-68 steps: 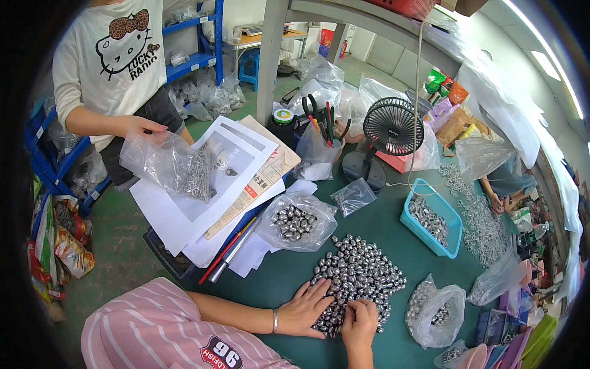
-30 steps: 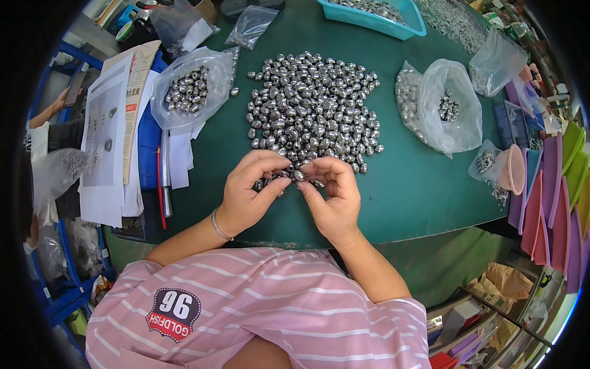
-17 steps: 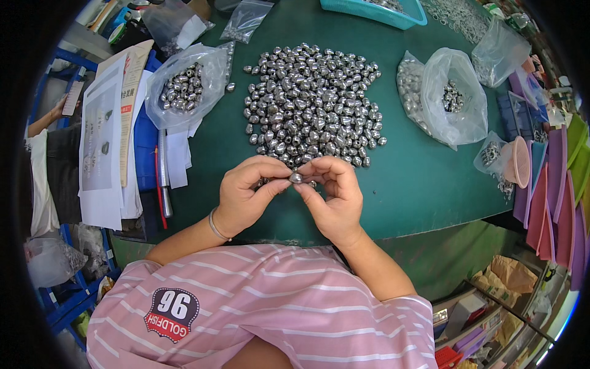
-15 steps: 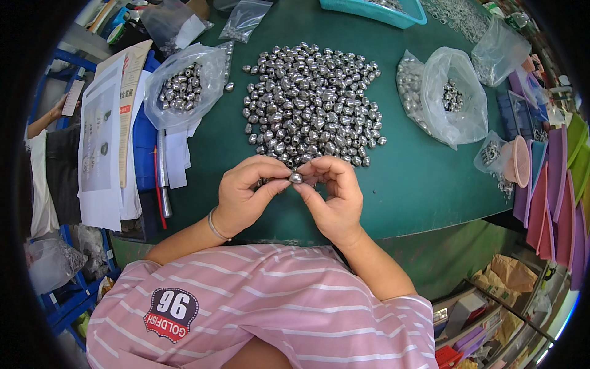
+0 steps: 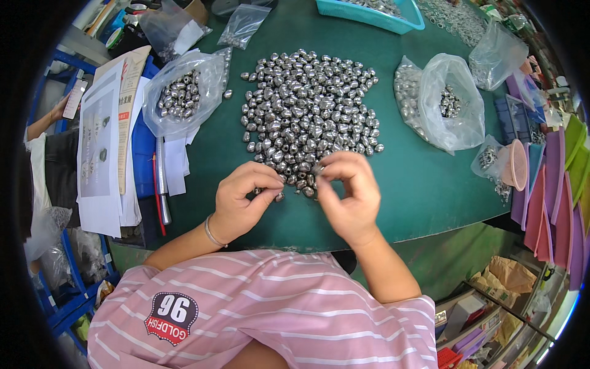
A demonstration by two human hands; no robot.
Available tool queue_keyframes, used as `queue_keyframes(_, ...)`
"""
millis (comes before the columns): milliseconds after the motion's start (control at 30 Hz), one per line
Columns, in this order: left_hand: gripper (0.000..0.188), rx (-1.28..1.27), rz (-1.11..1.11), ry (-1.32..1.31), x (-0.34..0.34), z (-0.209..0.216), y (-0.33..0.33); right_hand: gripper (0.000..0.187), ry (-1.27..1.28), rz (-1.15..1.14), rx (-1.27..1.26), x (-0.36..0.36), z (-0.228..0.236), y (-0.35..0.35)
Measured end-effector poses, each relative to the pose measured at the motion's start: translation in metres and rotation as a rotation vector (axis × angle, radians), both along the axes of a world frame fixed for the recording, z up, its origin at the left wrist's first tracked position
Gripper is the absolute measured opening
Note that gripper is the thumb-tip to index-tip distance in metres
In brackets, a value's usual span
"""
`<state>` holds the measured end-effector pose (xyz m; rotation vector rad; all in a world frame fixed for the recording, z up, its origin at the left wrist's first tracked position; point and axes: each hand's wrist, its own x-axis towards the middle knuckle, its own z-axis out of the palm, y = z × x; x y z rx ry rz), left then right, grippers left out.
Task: The person picks up silver metal beads from a pile on a desk, turns them over by hand, and places some into a plastic bag.
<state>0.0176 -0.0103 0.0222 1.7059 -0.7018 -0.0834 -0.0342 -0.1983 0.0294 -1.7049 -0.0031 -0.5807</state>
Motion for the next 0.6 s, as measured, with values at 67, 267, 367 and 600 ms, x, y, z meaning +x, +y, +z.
queue_keyframes(67,0.019,0.005,0.028,0.028,0.000,-0.002,0.002,0.018,0.052,-0.034,0.183,0.005,0.007,-0.002)
queue_keyframes(267,0.030,0.212,0.050,-0.120,0.004,0.001,-0.004,0.017,-0.013,0.073,-0.489,0.019,-0.008,0.001)
queue_keyframes(367,0.032,0.273,0.024,-0.161,0.007,-0.003,0.001,0.015,-0.059,0.040,-0.589,0.033,-0.008,0.000)
queue_keyframes(600,0.026,0.378,0.053,-0.086,0.002,-0.001,0.013,0.017,0.084,-0.011,-0.844,0.049,-0.004,-0.010)
